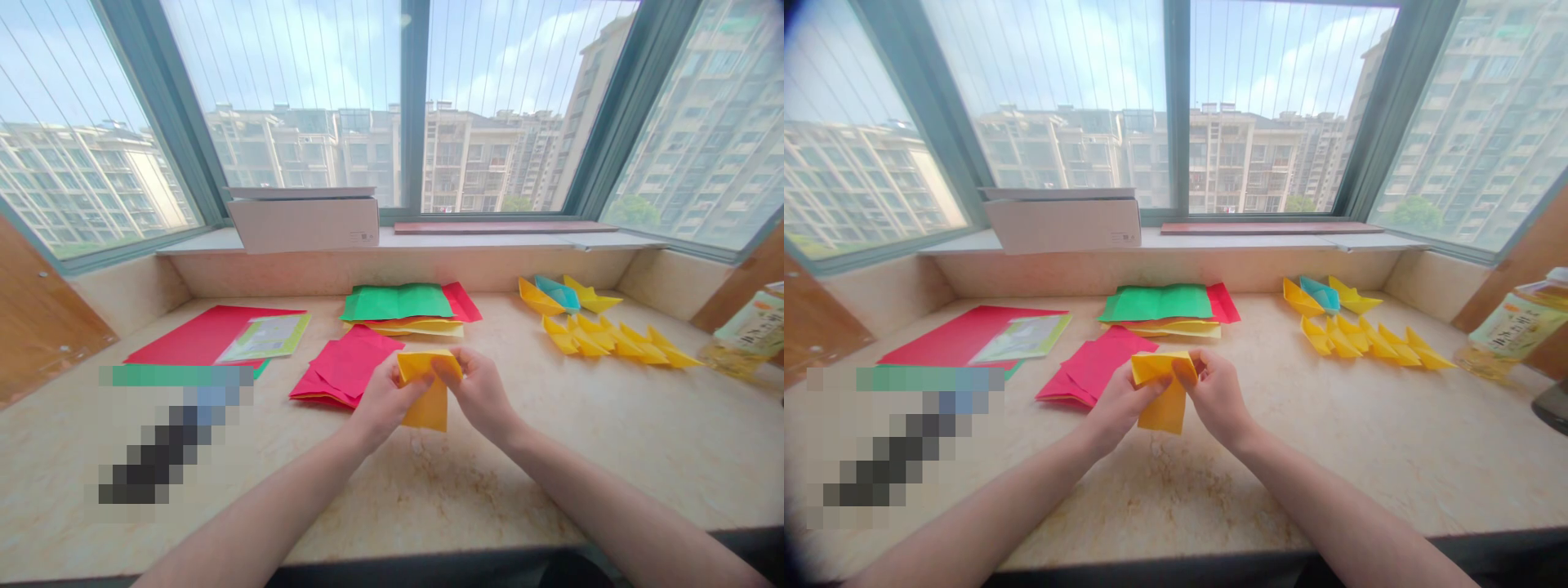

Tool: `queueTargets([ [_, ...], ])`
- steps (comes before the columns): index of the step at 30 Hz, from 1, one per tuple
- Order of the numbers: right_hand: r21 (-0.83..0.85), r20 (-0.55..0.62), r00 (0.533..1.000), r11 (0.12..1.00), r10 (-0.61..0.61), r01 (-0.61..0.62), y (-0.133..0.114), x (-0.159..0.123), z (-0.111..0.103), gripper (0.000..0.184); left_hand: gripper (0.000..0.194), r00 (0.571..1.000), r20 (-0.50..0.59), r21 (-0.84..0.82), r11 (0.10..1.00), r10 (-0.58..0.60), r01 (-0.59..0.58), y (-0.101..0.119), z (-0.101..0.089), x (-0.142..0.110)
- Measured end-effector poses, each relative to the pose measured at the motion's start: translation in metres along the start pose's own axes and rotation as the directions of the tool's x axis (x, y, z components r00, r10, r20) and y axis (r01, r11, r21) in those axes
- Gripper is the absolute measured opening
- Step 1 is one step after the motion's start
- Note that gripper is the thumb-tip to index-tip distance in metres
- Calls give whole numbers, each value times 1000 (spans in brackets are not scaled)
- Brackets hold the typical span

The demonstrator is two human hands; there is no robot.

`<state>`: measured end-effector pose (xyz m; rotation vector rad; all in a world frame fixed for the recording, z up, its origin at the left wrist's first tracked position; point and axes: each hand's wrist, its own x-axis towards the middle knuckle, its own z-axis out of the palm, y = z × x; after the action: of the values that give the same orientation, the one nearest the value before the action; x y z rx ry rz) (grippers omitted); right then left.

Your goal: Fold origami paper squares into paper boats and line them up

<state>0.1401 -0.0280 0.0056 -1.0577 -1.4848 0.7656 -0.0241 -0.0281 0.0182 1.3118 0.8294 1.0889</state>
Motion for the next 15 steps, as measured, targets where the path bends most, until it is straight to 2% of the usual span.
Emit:
queueTargets([
  [3,1,-6,1000,1000,6,-6,1,2,-3,50,46,998,-56,11,1000,18,-18,1,-2,0],
  [9,157,51,998,986,45,-52,0,6,-9,46,53,998,32,-33,998,63,-62,6,-6,1],
  [15,221,77,994,971,75,-90,-2,7,-10,48,48,999,10,-57,998,37,-37,7,-5,0],
])
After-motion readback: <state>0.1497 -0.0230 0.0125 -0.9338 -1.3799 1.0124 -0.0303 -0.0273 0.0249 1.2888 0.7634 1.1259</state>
